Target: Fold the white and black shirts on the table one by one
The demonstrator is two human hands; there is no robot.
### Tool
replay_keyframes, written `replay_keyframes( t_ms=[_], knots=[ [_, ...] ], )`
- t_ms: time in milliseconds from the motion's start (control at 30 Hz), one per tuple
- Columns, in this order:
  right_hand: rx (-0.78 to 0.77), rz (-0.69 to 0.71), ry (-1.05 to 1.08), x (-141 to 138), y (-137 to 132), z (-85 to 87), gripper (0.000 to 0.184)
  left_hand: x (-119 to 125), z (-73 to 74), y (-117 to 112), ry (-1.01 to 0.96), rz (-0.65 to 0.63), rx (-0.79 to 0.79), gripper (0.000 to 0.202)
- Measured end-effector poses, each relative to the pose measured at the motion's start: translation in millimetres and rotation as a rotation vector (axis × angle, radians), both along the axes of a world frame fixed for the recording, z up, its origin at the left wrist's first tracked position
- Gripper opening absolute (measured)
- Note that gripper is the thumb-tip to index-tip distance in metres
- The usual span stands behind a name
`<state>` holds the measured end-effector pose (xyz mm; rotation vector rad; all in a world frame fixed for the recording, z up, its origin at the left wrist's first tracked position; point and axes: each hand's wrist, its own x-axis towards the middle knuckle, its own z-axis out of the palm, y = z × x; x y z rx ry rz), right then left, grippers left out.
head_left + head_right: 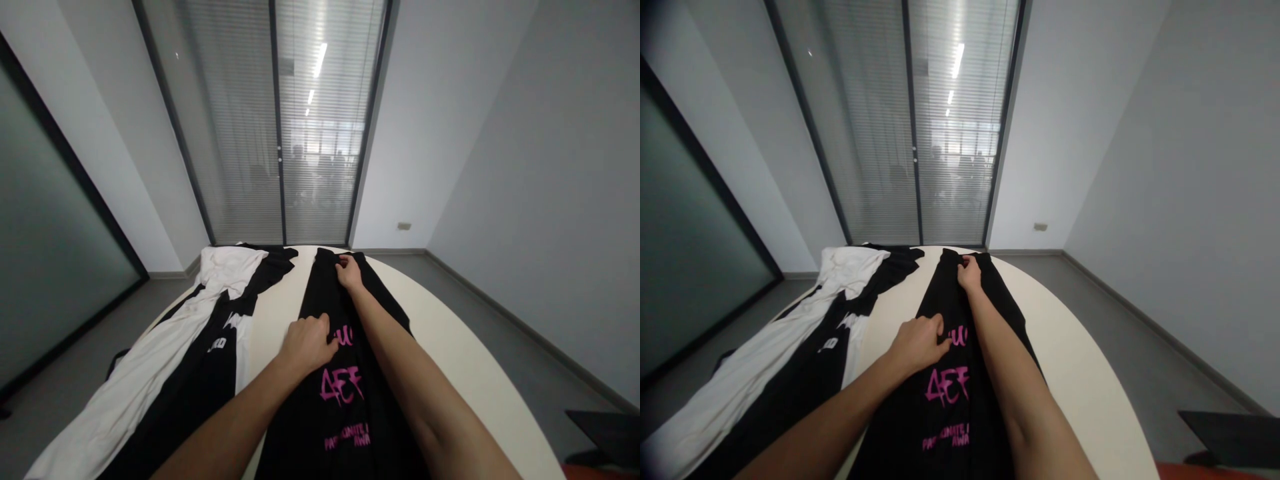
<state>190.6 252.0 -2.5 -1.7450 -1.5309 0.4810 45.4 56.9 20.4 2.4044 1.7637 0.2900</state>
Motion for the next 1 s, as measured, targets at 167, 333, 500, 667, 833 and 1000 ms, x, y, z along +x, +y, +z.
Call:
replay_keyframes(
  t_ms=[167, 333, 500, 667, 833, 1000],
  knots=[
    [-0.009, 0.014, -0.042, 12, -19, 9.4, 0.042, 0, -3.1, 3, -0.158, -0.055, 0.011, 0.01],
    [-0.249, 0.203, -0.203, 23, -60, 19.5, 0.048, -3, -14.8, 13, -0.417, -0.147, -0.02, 0.011],
    [-0.163, 0.286, -0.332, 35, -105, 23.0, 0.039, -16, -12.8, 10, -0.275, -0.498, 0.007, 0.036],
    [-0.104, 0.361, -0.321, 49, -139, 16.8, 0.021, -23, -3.6, 4, -0.137, -0.64, 0.1, 0.015],
    [0.119, 0.501, -0.47, 52, -172, 13.4, 0.024, -18, -13.3, 11, -0.267, -0.521, 0.213, 0.016],
    [0.032, 0.641, -0.426, 46, -203, 32.9, 0.044, -3, -29.4, 16, -0.279, -0.267, 0.247, 0.015]
  ],
)
